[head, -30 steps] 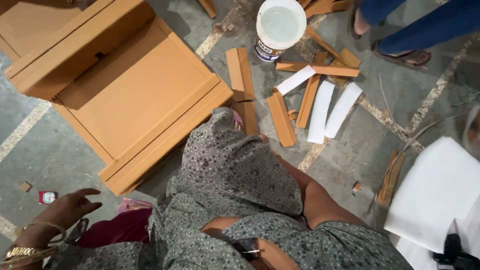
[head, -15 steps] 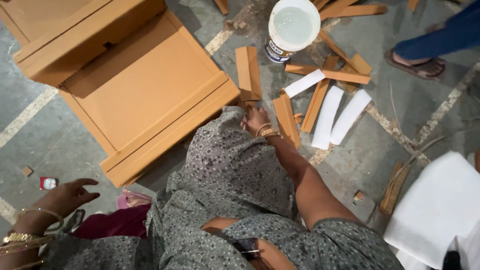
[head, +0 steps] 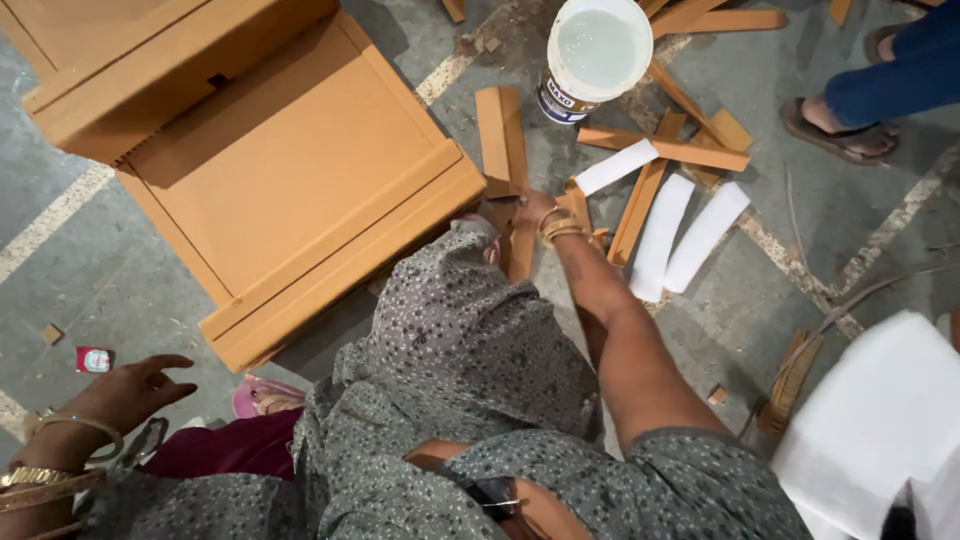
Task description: The person sits on the floor and applies a white substance from a bucket onto small wooden strips using a foam applicator. They then attach these strips to a larger wooden furniture frame, pressing them into place to assemble the piece.
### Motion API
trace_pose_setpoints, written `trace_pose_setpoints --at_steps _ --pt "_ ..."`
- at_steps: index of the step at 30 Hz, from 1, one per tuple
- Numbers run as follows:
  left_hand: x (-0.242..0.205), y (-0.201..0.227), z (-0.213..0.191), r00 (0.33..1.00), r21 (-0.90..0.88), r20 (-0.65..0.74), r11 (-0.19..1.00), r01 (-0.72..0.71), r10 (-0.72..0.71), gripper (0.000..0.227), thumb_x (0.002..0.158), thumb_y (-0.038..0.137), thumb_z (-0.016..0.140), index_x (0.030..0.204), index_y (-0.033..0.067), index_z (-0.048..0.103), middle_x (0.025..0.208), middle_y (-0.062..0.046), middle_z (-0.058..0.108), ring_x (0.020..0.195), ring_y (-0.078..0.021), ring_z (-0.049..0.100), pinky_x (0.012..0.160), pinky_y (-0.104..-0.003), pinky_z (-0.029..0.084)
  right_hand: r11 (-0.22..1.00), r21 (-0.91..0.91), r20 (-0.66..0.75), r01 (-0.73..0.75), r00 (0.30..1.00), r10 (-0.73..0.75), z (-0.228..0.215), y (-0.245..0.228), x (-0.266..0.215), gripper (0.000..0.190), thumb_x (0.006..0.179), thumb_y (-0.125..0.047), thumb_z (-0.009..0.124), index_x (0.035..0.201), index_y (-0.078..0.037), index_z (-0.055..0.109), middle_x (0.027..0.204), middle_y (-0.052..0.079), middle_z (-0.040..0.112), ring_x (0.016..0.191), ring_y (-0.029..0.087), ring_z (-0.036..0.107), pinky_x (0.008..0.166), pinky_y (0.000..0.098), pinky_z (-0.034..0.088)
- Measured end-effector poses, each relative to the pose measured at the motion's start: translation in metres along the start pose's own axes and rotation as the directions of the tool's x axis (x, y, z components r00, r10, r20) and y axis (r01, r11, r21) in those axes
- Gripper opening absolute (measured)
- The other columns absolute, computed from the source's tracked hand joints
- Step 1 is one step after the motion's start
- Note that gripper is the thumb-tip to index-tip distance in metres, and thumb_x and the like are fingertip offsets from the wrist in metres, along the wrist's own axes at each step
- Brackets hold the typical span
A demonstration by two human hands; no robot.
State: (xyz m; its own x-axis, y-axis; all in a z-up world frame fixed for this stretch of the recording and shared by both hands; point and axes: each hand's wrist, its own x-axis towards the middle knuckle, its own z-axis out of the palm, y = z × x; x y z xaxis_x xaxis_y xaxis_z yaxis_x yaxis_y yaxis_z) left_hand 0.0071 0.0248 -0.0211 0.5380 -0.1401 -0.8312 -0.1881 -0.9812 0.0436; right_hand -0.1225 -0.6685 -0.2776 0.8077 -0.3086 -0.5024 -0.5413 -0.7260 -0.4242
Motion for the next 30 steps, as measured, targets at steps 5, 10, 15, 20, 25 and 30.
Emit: trace_pose_setpoints --at_steps 5,10,15,20,25,30 --pt "0.0 0.003 0.001 1.0 -0.056 -0.024 0.998 -0.021 0.019 0.053 0.087 0.041 0.074 0.137 0.0226 0.066 0.101 -0.01 0.08 0.098 -0.0245 0.076 0.088 -0.038 0.063 0.985 -0.032 0.315 -0.169 0.934 0.17 -0.037 0.004 -0.007 0.033 0.09 -0.034 0.069 0.1 -0.003 0.072 0.093 0.023 0.073 0.084 0.036 0.073 0.074 0.049 0.059" --pt "0.003 0.003 -0.001 1.0 -0.004 -0.001 1.0 -0.019 0.019 0.055 0.088 0.043 0.072 0.138 0.0216 0.065 0.101 -0.011 0.081 0.095 -0.0253 0.078 0.086 -0.039 0.064 0.99 -0.139 0.046 0.002 0.999 0.004 -0.053 -0.008 0.045 0.031 0.092 -0.032 0.065 0.104 -0.004 0.073 0.102 0.025 0.071 0.093 0.041 0.071 0.08 0.0515 0.057" --pt "0.008 0.008 -0.006 1.0 0.027 -0.022 1.0 -0.013 0.014 0.055 0.088 0.045 0.072 0.138 0.0228 0.064 0.105 -0.011 0.085 0.098 -0.0255 0.079 0.089 -0.038 0.063 0.984 -0.161 0.07 -0.072 0.994 0.085 -0.028 -0.007 0.05 0.031 0.094 -0.03 0.062 0.108 -0.006 0.074 0.111 0.028 0.069 0.102 0.046 0.069 0.086 0.054 0.054" --pt "-0.001 0.0 0.007 0.999 -0.057 -0.012 0.998 -0.042 0.041 0.054 0.089 0.045 0.074 0.137 0.0223 0.065 0.102 -0.011 0.082 0.096 -0.0263 0.077 0.088 -0.039 0.065 0.914 -0.351 0.078 0.203 0.979 -0.188 0.014 0.006 0.013 0.036 0.087 -0.038 0.075 0.104 -0.007 0.08 0.106 0.025 0.073 0.104 0.045 0.069 0.092 0.0501 0.055" --pt "-0.014 0.005 0.01 1.0 0.084 -0.027 0.996 0.016 -0.014 0.053 0.089 0.047 0.071 0.137 0.0249 0.064 0.105 -0.007 0.085 0.101 -0.0236 0.081 0.091 -0.038 0.063 0.997 -0.068 -0.055 0.045 0.997 -0.049 -0.01 0.037 0.005 0.033 0.08 -0.027 0.079 0.102 -0.002 0.076 0.1 0.024 0.072 0.096 0.041 0.07 0.083 0.049 0.056" --pt "-0.022 -0.003 0.013 0.999 -0.013 -0.039 0.999 0.036 -0.037 0.054 0.088 0.045 0.072 0.137 0.025 0.065 0.104 -0.009 0.081 0.1 -0.0254 0.077 0.09 -0.039 0.063 0.992 0.121 -0.091 0.029 0.996 -0.018 -0.056 0.049 0.023 0.035 0.072 -0.017 0.083 0.1 0.002 0.073 0.095 0.023 0.071 0.088 0.038 0.07 0.076 0.0478 0.056"
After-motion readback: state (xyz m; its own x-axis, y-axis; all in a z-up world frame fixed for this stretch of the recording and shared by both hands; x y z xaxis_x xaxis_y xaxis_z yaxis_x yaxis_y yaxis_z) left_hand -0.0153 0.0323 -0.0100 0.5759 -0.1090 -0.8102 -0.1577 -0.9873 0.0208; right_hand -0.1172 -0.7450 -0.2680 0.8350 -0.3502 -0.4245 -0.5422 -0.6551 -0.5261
